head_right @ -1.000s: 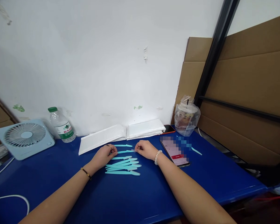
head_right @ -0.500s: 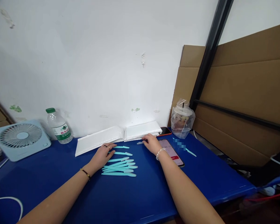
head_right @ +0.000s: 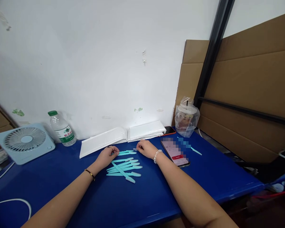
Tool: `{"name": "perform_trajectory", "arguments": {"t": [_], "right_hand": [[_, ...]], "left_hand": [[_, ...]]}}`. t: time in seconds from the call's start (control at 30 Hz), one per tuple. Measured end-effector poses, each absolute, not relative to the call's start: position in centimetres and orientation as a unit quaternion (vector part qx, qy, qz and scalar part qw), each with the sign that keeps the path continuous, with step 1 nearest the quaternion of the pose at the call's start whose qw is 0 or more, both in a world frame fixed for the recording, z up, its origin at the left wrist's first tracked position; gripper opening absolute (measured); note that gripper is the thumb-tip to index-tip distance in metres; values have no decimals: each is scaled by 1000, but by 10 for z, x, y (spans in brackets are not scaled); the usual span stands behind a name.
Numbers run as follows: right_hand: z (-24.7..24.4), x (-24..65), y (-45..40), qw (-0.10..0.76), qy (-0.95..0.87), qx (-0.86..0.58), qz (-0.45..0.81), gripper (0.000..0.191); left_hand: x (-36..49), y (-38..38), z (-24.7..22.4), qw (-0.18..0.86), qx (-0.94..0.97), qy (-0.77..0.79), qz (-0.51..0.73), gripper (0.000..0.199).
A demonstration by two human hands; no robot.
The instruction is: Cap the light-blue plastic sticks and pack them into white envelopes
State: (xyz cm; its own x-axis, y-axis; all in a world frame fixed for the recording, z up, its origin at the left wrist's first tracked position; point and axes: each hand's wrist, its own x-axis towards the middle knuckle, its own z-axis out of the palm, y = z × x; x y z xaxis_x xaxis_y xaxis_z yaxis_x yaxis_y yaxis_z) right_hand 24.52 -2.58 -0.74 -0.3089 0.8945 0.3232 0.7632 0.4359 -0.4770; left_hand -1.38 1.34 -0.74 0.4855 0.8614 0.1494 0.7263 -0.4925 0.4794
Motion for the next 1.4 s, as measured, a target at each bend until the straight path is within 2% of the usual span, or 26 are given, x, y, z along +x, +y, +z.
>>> {"name": "perform_trajectory", "arguments": {"t": [1.23, 1.37, 1.4], "right_hand": [[-4, 220, -34, 280, -807, -496, 156, 12], [4, 216, -40, 257, -808, -509, 151, 19], [7, 216, -45, 247, -808, -512, 151, 26]], "left_hand": [[-8, 3, -5, 183, 848, 453, 204, 19], [-8, -1, 2, 164, 855, 458, 180, 24], [-10, -3, 5, 156, 863, 448, 175, 28]]}}
